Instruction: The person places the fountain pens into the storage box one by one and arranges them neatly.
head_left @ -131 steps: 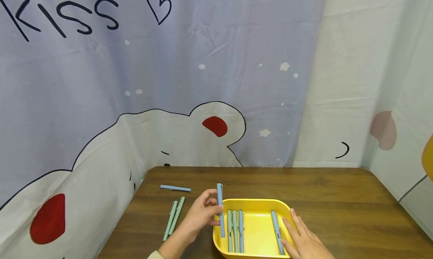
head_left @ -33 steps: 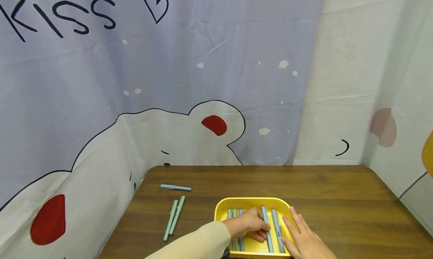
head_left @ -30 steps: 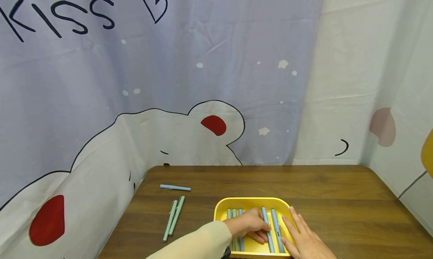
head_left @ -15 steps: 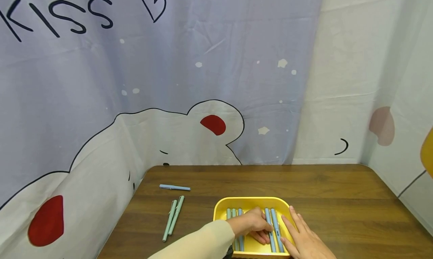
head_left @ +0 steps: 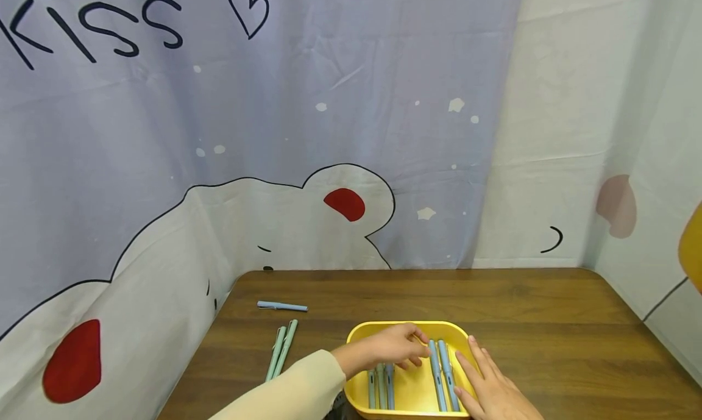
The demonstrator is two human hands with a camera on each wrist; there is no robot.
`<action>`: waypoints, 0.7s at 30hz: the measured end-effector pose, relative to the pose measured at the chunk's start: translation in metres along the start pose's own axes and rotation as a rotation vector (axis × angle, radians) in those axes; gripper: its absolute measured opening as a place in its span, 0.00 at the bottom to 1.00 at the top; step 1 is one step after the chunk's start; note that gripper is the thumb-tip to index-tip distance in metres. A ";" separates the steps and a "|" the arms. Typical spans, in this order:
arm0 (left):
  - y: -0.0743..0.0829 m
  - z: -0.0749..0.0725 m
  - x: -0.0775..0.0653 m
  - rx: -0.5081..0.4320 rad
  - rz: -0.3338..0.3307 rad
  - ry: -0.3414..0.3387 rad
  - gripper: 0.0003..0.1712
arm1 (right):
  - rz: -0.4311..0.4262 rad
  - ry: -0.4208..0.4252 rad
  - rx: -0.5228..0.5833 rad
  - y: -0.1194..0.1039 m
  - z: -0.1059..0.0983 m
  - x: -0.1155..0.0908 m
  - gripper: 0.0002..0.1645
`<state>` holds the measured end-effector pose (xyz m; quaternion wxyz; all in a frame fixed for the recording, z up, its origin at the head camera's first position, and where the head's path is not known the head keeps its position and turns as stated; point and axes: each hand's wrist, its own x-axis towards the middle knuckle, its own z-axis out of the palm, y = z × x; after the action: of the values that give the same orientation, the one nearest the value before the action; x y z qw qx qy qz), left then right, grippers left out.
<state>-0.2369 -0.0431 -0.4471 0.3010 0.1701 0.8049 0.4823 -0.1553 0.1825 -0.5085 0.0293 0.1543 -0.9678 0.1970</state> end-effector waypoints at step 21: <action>-0.047 -0.130 -0.061 0.405 0.182 0.295 0.25 | 0.005 -0.001 0.010 0.000 0.002 0.001 0.40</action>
<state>-0.2738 -0.1877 -0.4225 0.0957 0.2267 0.9016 0.3559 -0.1566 0.1815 -0.5100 0.0275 0.1522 -0.9671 0.2019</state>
